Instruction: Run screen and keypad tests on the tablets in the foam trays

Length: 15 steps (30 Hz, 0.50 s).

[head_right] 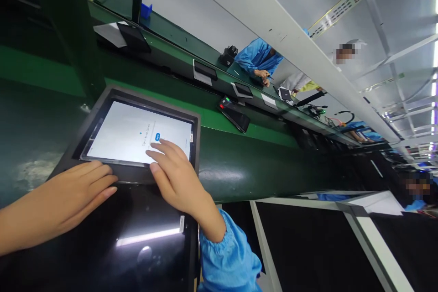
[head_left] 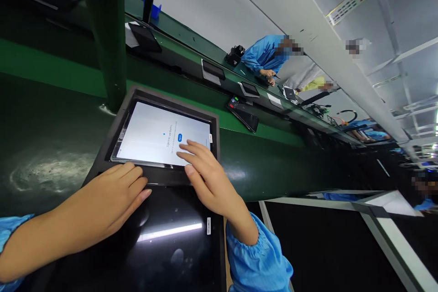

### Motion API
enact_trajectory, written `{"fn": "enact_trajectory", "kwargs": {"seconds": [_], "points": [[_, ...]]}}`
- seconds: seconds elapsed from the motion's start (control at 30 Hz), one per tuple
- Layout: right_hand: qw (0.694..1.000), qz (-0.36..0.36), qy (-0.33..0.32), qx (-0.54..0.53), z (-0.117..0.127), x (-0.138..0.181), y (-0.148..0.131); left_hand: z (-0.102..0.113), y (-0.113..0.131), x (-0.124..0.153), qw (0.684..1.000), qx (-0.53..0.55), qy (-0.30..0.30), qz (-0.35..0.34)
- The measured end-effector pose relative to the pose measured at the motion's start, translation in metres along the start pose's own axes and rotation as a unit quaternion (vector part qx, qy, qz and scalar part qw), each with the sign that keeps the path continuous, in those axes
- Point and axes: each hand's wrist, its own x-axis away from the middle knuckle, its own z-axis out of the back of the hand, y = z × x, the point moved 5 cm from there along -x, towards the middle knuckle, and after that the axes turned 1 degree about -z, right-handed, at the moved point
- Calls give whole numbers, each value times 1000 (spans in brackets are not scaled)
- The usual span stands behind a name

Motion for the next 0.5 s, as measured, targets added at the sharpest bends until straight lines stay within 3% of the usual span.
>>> {"fn": "enact_trajectory", "kwargs": {"seconds": [0.07,0.23,0.37,0.5], "points": [[999,-20,-6,-24,1,9,4,-2,-2,-1,1000,1,-25,1],[993,-68,-94,-1,-15,29,6,3,4,-6,999,29,-37,8],[988,-85,-125,-23,-15,34,-3,28,8,-8,998,54,-28,-8],[992,-83,-87,-42,-2,40,-14,63,-11,7,998,54,-7,-9]]}}
